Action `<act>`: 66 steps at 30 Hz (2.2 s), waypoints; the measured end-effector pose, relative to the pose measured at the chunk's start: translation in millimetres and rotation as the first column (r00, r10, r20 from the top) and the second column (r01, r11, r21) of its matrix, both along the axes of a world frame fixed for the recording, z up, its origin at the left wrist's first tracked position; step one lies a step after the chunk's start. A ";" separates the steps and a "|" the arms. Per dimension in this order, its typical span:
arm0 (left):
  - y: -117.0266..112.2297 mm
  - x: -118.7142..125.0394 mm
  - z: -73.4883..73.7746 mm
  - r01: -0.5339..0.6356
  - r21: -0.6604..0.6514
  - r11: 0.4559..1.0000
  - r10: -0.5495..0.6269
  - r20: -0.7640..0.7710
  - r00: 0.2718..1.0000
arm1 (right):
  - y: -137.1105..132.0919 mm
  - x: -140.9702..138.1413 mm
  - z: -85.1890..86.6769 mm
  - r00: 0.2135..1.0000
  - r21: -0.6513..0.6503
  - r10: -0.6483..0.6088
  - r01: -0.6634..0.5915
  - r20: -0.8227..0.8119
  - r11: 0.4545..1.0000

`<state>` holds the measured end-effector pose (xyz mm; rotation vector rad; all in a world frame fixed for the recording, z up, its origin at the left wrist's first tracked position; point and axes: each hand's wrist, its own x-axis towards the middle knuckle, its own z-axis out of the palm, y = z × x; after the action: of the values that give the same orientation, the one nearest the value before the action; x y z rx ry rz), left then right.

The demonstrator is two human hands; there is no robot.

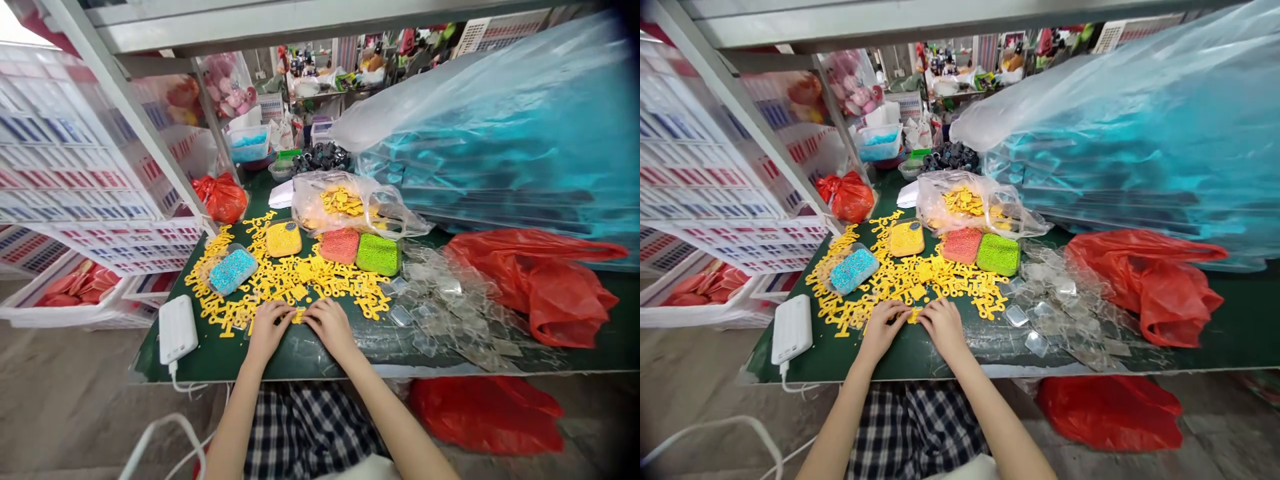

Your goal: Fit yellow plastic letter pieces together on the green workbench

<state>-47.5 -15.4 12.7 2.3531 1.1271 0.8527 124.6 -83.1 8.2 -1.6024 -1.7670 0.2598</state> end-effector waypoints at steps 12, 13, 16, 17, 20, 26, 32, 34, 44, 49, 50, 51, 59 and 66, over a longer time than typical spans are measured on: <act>-6.5 0.1 2.9 -0.005 -0.073 0.997 0.001 -0.060 0.998 | 2.9 1.5 -11.0 0.999 0.019 -0.015 0.015 0.039 1.000; -6.5 -0.2 2.7 -0.003 -0.076 0.997 -0.001 -0.056 0.998 | 2.8 1.4 -11.5 0.999 0.031 -0.014 0.013 0.049 0.999; -6.3 -0.5 1.2 -0.006 -0.081 0.997 0.003 -0.035 0.999 | 3.0 0.7 -13.0 0.996 0.069 0.002 -0.008 0.085 0.998; -6.1 -0.6 0.5 -0.012 -0.079 0.997 0.011 -0.022 1.000 | 3.1 0.3 -13.5 0.996 0.076 0.007 -0.014 0.093 0.997; -5.0 -0.7 -1.5 -0.029 -0.073 0.997 0.030 0.012 0.999 | 3.6 -0.5 -14.5 0.995 0.086 0.008 -0.017 0.103 0.996; -6.5 -1.3 -0.1 -0.050 -0.004 0.999 0.050 0.003 0.999 | 2.7 1.8 -12.2 1.000 0.113 0.001 -0.001 -0.005 0.994; -10.6 -0.7 3.0 0.025 0.097 0.995 -0.019 -0.059 0.998 | 1.1 7.0 -12.2 0.986 0.136 -0.043 0.066 -0.162 0.989; -10.4 -0.8 2.3 0.055 0.092 0.994 -0.047 -0.085 0.995 | 0.9 7.1 -12.1 0.986 0.133 -0.032 0.054 -0.165 0.990; -8.6 -4.0 -1.0 0.012 0.120 0.993 -0.011 -0.015 1.000 | -0.1 -1.4 -8.6 0.986 0.107 -0.020 0.002 0.167 0.994; -8.2 -4.2 -1.3 0.011 0.102 0.995 -0.010 -0.009 1.000 | -0.5 -4.7 -11.9 0.966 0.132 -0.076 0.044 0.248 0.990; -8.1 -4.2 -1.5 0.008 0.099 0.995 -0.007 -0.013 1.000 | -0.4 -4.7 -12.2 0.968 0.130 -0.076 0.046 0.239 0.990; -8.1 -4.3 -1.7 0.005 0.096 0.995 -0.003 -0.018 1.000 | -0.2 -4.4 -12.4 0.971 0.131 -0.076 0.047 0.227 0.990; -8.8 -3.6 -0.2 0.046 0.061 0.997 -0.040 -0.104 0.994 | -4.1 0.8 -6.9 0.982 0.188 -0.189 0.181 0.022 0.965; -10.7 -0.7 4.0 0.101 0.056 0.993 -0.091 -0.150 0.984 | -9.7 0.0 -4.7 0.975 0.175 -0.223 0.219 0.005 0.960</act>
<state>-48.3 -26.1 16.7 2.5359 1.0467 0.7004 124.5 -92.7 3.5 -1.6633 -1.5648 -0.0207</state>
